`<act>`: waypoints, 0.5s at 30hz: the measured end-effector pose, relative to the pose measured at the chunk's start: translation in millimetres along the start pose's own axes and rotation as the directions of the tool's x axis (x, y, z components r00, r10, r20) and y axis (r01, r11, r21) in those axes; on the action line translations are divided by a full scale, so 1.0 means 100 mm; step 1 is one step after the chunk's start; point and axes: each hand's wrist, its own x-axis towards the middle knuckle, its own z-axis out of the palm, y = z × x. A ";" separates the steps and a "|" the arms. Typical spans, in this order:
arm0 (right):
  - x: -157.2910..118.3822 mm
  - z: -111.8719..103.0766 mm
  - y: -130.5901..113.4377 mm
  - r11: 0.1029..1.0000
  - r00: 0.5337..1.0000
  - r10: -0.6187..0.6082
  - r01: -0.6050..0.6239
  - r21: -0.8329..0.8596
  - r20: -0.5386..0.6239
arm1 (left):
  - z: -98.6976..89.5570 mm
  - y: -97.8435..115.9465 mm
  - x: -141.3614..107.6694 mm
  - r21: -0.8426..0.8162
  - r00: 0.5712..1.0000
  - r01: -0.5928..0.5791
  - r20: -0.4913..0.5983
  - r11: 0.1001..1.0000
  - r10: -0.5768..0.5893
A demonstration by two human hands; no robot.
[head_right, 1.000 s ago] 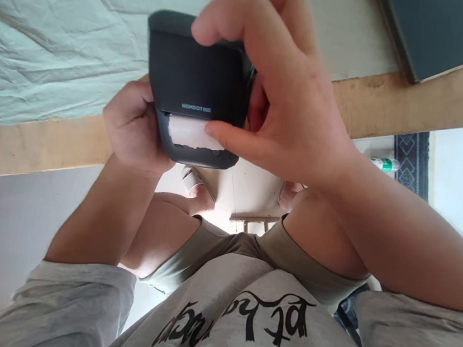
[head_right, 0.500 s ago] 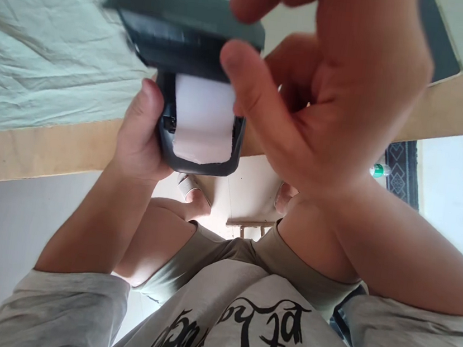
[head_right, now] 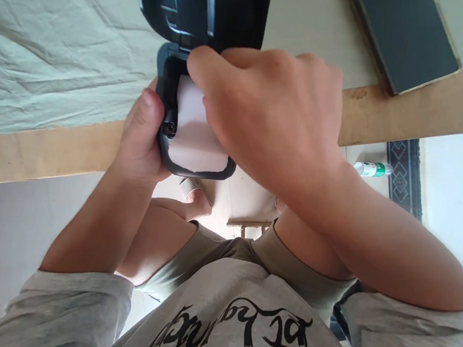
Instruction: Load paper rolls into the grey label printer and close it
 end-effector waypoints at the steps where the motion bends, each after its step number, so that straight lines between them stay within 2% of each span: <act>1: 0.01 -0.02 -0.02 0.999 0.999 0.011 -0.010 -0.030 0.052 | 0.00 0.03 -0.01 0.020 0.999 0.035 0.022 0.999 -0.035; 2: 0.01 -0.04 -0.04 0.998 0.995 0.014 -0.008 -0.056 0.098 | 0.00 0.06 -0.01 0.034 0.997 0.079 0.014 0.996 -0.080; 3: 0.01 -0.05 -0.04 0.997 0.991 0.003 0.007 -0.071 0.132 | 0.00 0.09 -0.02 0.036 0.998 0.059 0.004 0.998 -0.059; 7: 0.02 0.00 -0.01 0.994 0.986 -0.066 0.078 -0.073 0.153 | 0.02 0.13 -0.02 0.069 0.996 0.083 0.006 0.994 -0.083; 9: 0.03 0.03 0.02 0.991 0.988 -0.118 0.123 -0.048 0.094 | 0.01 0.11 -0.01 0.079 0.997 0.079 0.015 0.994 -0.081; 12: 0.00 0.03 0.06 0.975 0.974 -0.218 0.220 0.037 -0.058 | 0.01 0.07 -0.01 0.061 0.999 0.042 0.013 0.997 -0.043; 14: -0.06 -0.02 0.10 0.960 0.971 -0.226 0.235 0.152 -0.071 | 0.01 0.05 -0.01 0.040 0.999 0.047 -0.006 0.998 -0.046; 15: -0.11 -0.04 0.13 0.947 0.978 -0.192 0.205 0.246 -0.076 | 0.02 0.05 -0.01 0.028 0.998 0.056 -0.012 0.998 -0.056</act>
